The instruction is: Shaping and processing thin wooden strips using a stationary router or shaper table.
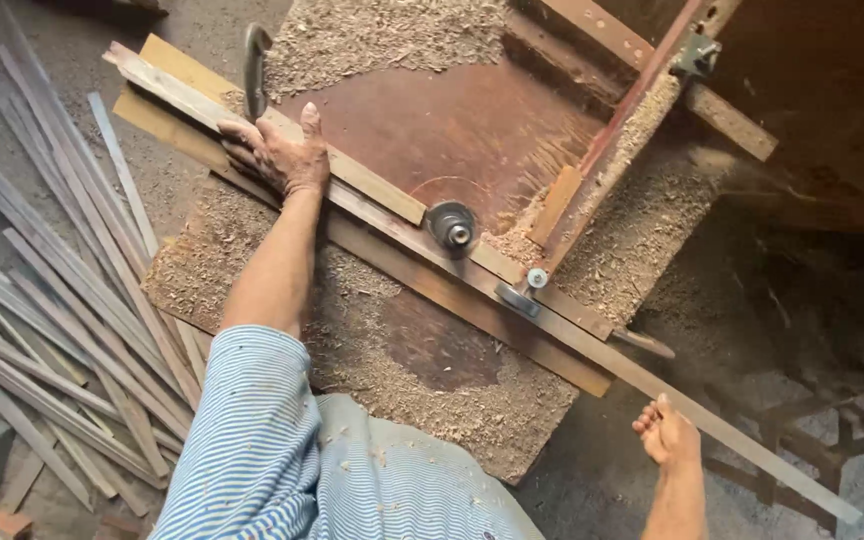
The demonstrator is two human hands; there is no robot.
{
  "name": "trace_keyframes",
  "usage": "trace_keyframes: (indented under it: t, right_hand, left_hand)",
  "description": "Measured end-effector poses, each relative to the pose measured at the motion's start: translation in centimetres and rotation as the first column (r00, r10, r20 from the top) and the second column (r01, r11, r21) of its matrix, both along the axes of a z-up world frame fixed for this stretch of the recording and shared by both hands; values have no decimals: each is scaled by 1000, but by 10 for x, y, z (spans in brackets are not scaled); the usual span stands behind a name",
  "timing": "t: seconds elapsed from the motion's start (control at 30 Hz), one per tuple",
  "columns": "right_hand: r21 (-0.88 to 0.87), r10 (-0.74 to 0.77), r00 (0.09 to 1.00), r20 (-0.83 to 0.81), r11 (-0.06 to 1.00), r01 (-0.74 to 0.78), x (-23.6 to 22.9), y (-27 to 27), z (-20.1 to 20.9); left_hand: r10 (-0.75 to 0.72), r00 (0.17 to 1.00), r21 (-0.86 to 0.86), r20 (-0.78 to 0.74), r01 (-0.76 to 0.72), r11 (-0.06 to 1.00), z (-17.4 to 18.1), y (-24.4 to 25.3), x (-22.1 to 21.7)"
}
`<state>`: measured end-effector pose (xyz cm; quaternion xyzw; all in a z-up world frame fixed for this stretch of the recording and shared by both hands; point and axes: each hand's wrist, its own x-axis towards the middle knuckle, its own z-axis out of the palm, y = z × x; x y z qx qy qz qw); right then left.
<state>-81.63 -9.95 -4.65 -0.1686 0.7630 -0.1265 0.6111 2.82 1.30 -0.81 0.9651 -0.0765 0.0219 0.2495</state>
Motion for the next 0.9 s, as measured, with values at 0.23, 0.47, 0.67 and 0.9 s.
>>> trace_keyframes:
  t: [0.23,0.47,0.67,0.9]
  right_hand:
    - [-31,7,1000,7,999,-7,55,14,1]
    - [-125,-24,999,-29,992,20,123,27,10]
    - [-148,-100,994,37,983,105,169,41,18]
    - [-108,-89,994,63,990,95,217,54,23]
  left_hand:
    - [16,999,32,-46,-15,999,6,12,62]
    - [53,997,50,-47,-51,997,-24,24,121]
    - [53,996,106,-73,-45,993,-53,34,173]
    - [23,989,30,149,-28,999,-96,60,237]
